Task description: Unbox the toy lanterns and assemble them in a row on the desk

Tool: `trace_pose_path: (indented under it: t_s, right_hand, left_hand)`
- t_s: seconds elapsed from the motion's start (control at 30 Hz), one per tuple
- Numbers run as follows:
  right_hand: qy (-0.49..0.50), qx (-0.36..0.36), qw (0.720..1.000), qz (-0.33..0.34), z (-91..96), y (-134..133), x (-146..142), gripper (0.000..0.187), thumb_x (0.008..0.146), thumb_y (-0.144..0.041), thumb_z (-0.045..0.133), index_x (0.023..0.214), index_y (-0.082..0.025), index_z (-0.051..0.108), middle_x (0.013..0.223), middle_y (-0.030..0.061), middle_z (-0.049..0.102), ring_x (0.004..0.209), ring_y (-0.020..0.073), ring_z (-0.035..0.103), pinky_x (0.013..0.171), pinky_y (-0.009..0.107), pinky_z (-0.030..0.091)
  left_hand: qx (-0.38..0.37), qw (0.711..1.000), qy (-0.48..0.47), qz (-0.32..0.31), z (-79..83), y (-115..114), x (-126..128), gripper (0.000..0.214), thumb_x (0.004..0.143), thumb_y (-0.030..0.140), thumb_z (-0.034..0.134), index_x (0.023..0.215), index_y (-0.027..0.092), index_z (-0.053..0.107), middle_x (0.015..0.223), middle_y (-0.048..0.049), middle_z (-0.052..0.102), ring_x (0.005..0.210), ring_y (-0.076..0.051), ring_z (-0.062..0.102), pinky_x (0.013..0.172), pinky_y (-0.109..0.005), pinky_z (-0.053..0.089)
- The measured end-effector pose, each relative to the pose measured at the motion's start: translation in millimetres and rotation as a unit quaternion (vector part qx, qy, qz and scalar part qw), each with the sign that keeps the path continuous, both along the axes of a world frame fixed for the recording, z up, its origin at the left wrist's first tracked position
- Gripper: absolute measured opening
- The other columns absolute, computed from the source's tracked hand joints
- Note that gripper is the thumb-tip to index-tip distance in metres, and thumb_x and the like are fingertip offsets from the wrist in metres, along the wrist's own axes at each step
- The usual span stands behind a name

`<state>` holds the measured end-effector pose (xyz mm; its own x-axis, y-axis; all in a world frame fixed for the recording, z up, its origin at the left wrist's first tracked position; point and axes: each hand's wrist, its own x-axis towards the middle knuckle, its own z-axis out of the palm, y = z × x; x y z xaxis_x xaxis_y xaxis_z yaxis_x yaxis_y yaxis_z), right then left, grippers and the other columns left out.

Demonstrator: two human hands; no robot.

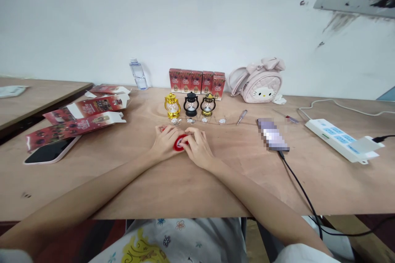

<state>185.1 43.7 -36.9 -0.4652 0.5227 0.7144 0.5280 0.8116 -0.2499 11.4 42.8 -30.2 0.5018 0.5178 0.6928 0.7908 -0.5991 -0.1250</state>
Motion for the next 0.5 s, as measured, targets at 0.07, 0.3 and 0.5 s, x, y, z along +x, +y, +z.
trace_pose_path:
  t_s: [0.07,0.3,0.5]
  right_hand:
    - [-0.005,0.016,1.0,0.002,0.5,0.1,-0.4,0.012,0.09,-0.025,0.05,0.085,-0.018,0.058,0.105,0.0121,0.053,0.102,0.0217,0.055,0.088,0.039,0.045]
    - [0.013,0.033,0.999,0.016,0.9,-0.8,-0.5,0.013,0.09,-0.027,0.051,0.088,-0.017,0.059,0.106,0.0136,0.052,0.103,0.0216,0.054,0.089,0.039,0.048]
    - [0.032,0.037,0.999,0.009,0.3,-0.7,1.0,0.01,0.088,-0.026,0.054,0.089,-0.02,0.063,0.109,0.0113,0.056,0.104,0.0213,0.056,0.089,0.039,0.048]
  left_hand:
    - [0.003,1.0,-0.004,-0.003,0.1,0.0,-0.1,0.026,0.088,0.038,0.047,0.096,0.017,0.059,0.091,-0.0092,0.069,0.086,-0.024,0.055,0.077,-0.039,0.025]
    - [0.012,1.0,-0.018,-0.006,-1.2,0.9,-0.7,0.027,0.086,0.04,0.05,0.095,0.016,0.059,0.091,-0.0081,0.069,0.085,-0.023,0.056,0.075,-0.038,0.025]
    - [-0.002,1.0,-0.014,0.007,-1.3,0.7,-0.7,0.029,0.086,0.042,0.05,0.096,0.017,0.059,0.091,-0.0086,0.07,0.085,-0.023,0.056,0.076,-0.038,0.025]
